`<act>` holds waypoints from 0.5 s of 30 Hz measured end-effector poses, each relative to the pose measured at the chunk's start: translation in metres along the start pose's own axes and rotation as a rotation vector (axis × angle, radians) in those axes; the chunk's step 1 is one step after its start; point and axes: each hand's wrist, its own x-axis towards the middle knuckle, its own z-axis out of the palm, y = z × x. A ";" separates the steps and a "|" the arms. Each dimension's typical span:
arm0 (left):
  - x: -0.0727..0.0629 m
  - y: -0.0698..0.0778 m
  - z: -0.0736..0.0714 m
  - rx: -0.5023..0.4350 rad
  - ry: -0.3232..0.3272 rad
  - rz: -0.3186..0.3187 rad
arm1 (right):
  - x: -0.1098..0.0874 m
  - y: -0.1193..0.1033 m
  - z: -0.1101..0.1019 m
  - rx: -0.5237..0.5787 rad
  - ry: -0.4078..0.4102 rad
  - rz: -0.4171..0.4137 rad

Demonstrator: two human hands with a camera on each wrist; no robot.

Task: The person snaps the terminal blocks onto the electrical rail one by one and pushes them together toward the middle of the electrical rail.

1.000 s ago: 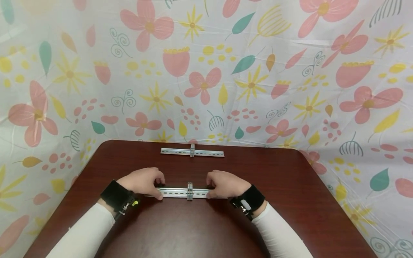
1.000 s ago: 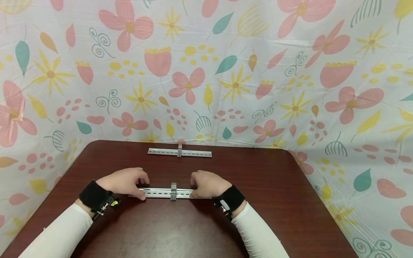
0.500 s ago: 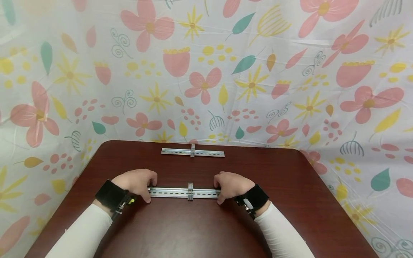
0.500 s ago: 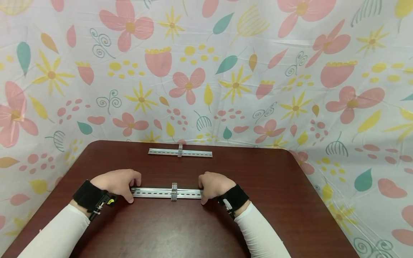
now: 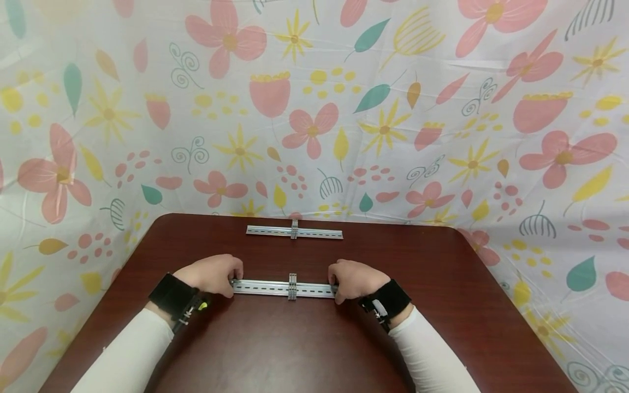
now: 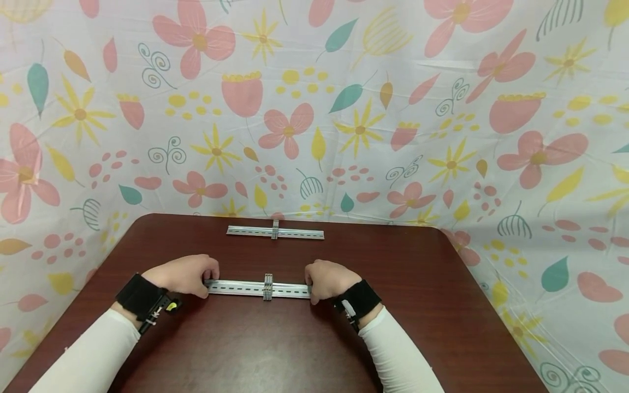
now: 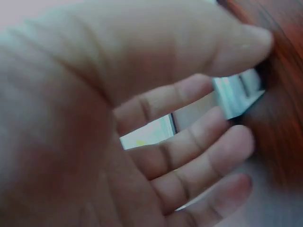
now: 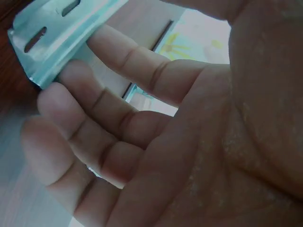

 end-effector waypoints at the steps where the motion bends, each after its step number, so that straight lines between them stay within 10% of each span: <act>1: 0.001 -0.002 0.000 0.004 0.011 0.011 | 0.001 0.002 0.000 0.004 0.007 -0.002; 15: 0.021 -0.023 0.006 0.003 0.139 0.046 | 0.015 0.036 -0.004 0.066 0.095 -0.029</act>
